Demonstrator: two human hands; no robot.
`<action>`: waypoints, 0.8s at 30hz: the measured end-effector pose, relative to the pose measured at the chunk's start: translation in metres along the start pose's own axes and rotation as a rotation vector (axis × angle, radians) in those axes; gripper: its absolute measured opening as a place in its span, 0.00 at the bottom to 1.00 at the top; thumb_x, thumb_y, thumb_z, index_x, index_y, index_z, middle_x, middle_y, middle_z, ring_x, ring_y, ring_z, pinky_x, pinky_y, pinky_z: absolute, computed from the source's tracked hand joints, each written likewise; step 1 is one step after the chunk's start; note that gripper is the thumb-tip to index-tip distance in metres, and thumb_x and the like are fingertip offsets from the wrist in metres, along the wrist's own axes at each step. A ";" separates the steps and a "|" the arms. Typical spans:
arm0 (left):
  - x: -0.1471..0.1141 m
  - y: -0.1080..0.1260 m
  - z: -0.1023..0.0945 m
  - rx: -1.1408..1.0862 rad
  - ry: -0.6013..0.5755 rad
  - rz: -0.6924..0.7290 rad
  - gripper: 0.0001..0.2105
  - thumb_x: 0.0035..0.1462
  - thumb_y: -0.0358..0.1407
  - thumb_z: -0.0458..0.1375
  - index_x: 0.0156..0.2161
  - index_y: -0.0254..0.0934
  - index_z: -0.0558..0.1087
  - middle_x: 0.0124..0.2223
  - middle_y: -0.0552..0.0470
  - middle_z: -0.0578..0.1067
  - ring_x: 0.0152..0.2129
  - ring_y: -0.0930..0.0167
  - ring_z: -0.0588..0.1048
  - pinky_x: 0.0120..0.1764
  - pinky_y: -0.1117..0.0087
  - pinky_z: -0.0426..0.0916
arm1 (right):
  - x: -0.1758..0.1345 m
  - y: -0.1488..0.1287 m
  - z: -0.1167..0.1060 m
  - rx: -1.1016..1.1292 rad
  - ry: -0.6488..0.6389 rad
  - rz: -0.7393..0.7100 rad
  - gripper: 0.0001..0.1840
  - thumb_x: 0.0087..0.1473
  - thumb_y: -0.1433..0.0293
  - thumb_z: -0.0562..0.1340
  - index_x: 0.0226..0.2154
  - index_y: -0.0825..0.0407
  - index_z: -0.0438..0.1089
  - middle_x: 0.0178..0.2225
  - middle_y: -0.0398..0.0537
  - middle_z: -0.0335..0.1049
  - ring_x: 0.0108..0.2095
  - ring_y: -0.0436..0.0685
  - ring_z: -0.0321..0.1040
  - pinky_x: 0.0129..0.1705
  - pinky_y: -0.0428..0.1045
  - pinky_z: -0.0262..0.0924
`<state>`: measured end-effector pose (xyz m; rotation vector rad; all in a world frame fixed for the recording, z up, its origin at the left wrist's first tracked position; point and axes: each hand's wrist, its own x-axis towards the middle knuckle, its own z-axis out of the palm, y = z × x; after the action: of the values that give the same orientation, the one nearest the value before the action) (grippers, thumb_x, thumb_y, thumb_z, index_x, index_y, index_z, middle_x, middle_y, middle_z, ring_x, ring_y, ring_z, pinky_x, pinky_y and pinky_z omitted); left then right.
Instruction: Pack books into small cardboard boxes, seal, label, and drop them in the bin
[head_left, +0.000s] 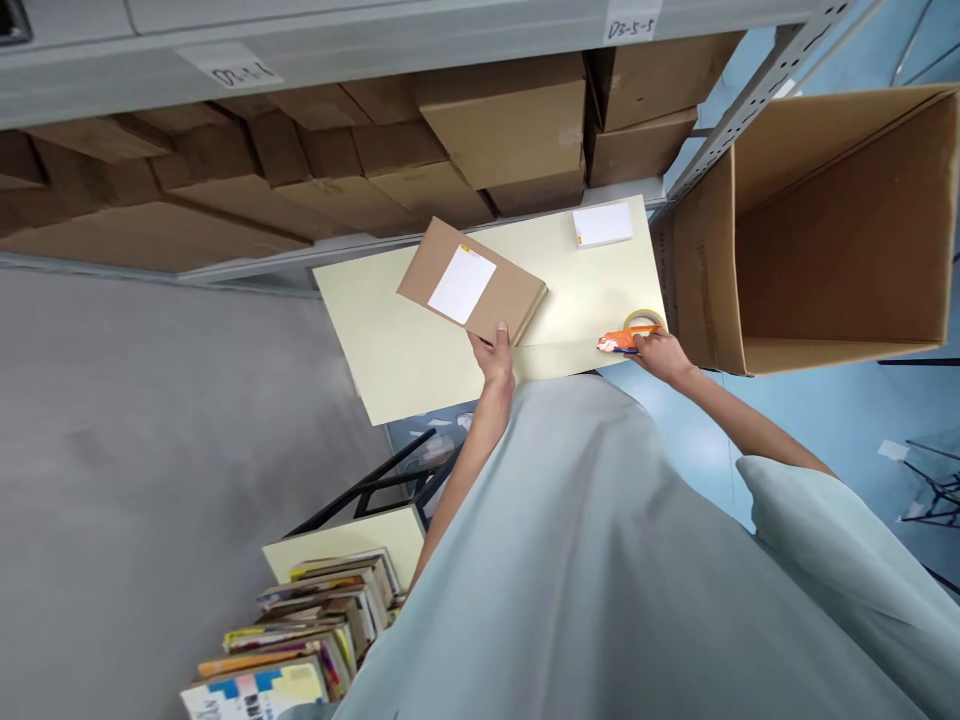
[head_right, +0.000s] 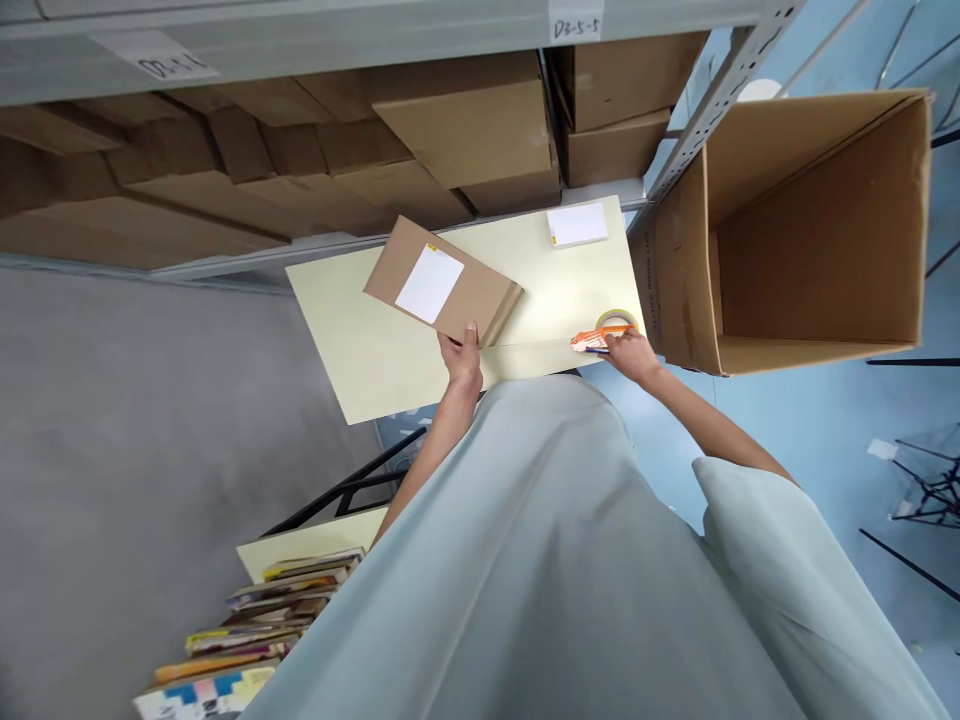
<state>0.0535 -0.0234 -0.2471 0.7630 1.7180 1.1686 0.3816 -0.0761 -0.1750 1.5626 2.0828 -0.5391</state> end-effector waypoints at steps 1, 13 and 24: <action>-0.002 0.000 -0.001 0.004 -0.022 0.005 0.35 0.65 0.47 0.66 0.70 0.36 0.61 0.70 0.35 0.71 0.66 0.64 0.73 0.70 0.62 0.64 | -0.001 0.012 -0.003 -0.012 0.013 -0.003 0.29 0.74 0.53 0.57 0.55 0.64 0.73 0.42 0.72 0.83 0.48 0.74 0.77 0.51 0.57 0.63; -0.006 0.010 -0.023 0.106 -0.197 0.014 0.30 0.58 0.41 0.68 0.64 0.38 0.68 0.64 0.39 0.76 0.62 0.62 0.75 0.67 0.58 0.68 | 0.130 0.005 -0.068 -0.177 0.145 -0.215 0.27 0.73 0.61 0.56 0.58 0.69 0.70 0.48 0.70 0.83 0.49 0.69 0.80 0.63 0.61 0.59; 0.046 0.039 -0.105 0.601 0.151 -0.167 0.21 0.61 0.34 0.59 0.59 0.39 0.71 0.63 0.38 0.74 0.65 0.53 0.69 0.71 0.42 0.59 | 0.123 -0.144 -0.040 -0.166 0.052 -0.594 0.26 0.65 0.79 0.49 0.58 0.63 0.73 0.44 0.61 0.84 0.43 0.63 0.82 0.62 0.59 0.62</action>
<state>-0.0605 -0.0099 -0.2094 0.8747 2.2503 0.6019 0.2088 0.0026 -0.2115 0.8590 2.5571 -0.5052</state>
